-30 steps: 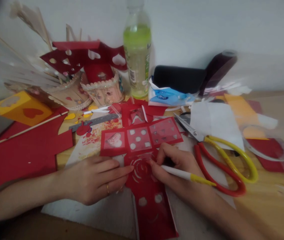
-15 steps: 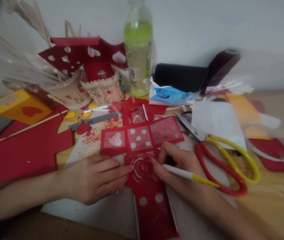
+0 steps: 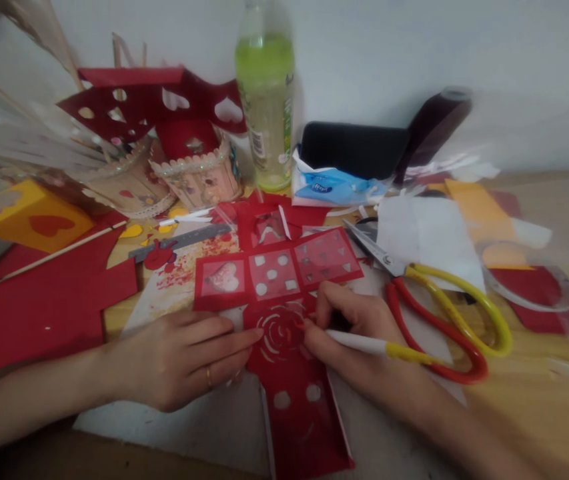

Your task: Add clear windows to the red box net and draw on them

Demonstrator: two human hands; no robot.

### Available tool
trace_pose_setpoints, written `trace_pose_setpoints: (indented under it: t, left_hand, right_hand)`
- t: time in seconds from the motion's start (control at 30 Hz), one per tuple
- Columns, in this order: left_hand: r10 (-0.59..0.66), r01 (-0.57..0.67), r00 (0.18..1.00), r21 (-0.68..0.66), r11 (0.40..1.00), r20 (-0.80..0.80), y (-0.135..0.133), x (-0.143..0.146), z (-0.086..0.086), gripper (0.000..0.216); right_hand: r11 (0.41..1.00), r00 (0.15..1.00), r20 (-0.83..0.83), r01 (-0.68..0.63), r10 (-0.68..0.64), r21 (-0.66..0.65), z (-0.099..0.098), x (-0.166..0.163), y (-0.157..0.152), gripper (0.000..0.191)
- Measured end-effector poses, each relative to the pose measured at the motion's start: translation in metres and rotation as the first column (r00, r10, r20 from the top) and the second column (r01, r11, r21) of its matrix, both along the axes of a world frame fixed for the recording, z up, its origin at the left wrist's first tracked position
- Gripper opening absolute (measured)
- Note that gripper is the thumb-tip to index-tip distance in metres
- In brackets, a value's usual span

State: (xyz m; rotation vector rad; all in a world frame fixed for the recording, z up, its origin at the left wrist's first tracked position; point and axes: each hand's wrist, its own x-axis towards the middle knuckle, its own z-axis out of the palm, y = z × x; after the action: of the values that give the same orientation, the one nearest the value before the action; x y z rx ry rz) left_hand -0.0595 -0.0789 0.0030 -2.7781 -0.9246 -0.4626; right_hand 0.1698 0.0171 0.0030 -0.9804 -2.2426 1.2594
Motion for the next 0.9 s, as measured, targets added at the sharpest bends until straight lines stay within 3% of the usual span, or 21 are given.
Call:
trace_pose_setpoints:
  t: [0.3, 0.73, 0.9]
  left_hand:
    - [0.006, -0.006, 1.0, -0.002, 1.0, 0.019, -0.0002, 0.0007, 0.001, 0.021]
    - [-0.001, 0.001, 1.0, 0.001, 1.0, 0.018, 0.0005, 0.0006, 0.001, 0.021]
    - [-0.002, 0.002, 1.0, 0.006, 1.0, 0.004, 0.0009, -0.0004, 0.0007, 0.023]
  right_hand:
    - [0.999, 1.0, 0.008, 0.011, -0.011, 0.031, 0.0043, -0.0044, 0.0005, 0.026]
    - [0.998, 0.998, -0.001, -0.061, 0.061, -0.035, 0.0054, -0.0036, -0.0003, 0.025]
    - [0.994, 0.996, -0.079, 0.028, -0.036, -0.103, 0.0041, -0.002, 0.0012, 0.028]
